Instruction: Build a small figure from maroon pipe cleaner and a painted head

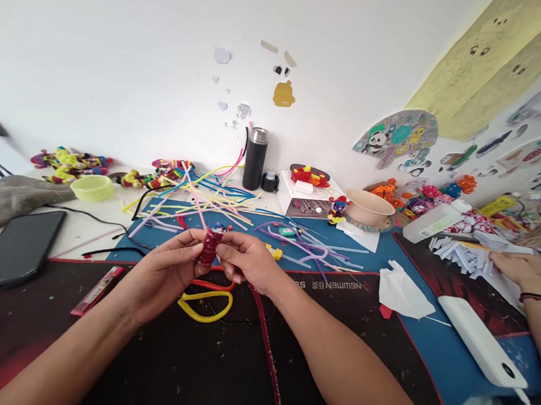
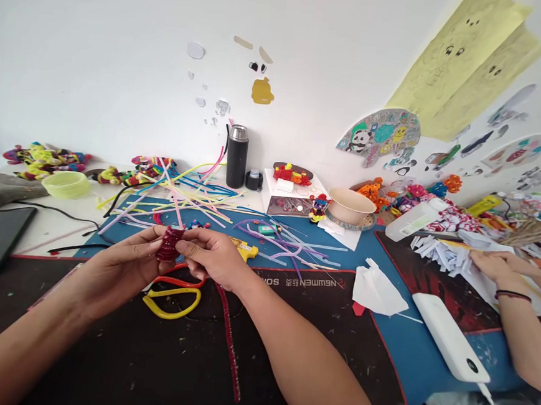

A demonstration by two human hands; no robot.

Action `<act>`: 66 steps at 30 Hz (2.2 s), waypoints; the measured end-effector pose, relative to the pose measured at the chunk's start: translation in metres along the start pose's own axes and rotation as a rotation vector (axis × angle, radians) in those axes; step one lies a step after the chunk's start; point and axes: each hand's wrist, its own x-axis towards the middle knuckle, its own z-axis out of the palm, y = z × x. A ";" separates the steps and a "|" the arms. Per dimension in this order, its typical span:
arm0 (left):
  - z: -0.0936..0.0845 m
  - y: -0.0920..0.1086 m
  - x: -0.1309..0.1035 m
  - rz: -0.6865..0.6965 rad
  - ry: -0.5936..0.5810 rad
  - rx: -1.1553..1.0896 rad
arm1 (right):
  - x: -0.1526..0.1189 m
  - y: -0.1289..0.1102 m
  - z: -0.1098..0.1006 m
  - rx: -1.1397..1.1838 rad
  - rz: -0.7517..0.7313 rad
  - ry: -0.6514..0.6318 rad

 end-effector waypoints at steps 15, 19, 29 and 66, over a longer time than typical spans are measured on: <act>-0.008 0.002 -0.002 -0.123 -0.081 -0.069 | -0.002 0.000 -0.001 0.028 0.054 -0.033; -0.005 0.002 -0.002 -0.104 -0.067 -0.025 | -0.002 0.000 -0.001 0.060 0.059 -0.053; -0.004 0.001 -0.004 -0.084 -0.087 -0.026 | -0.003 -0.001 -0.001 0.099 0.065 -0.059; -0.008 0.011 0.007 0.230 0.279 0.151 | -0.004 -0.005 0.002 0.192 0.002 -0.087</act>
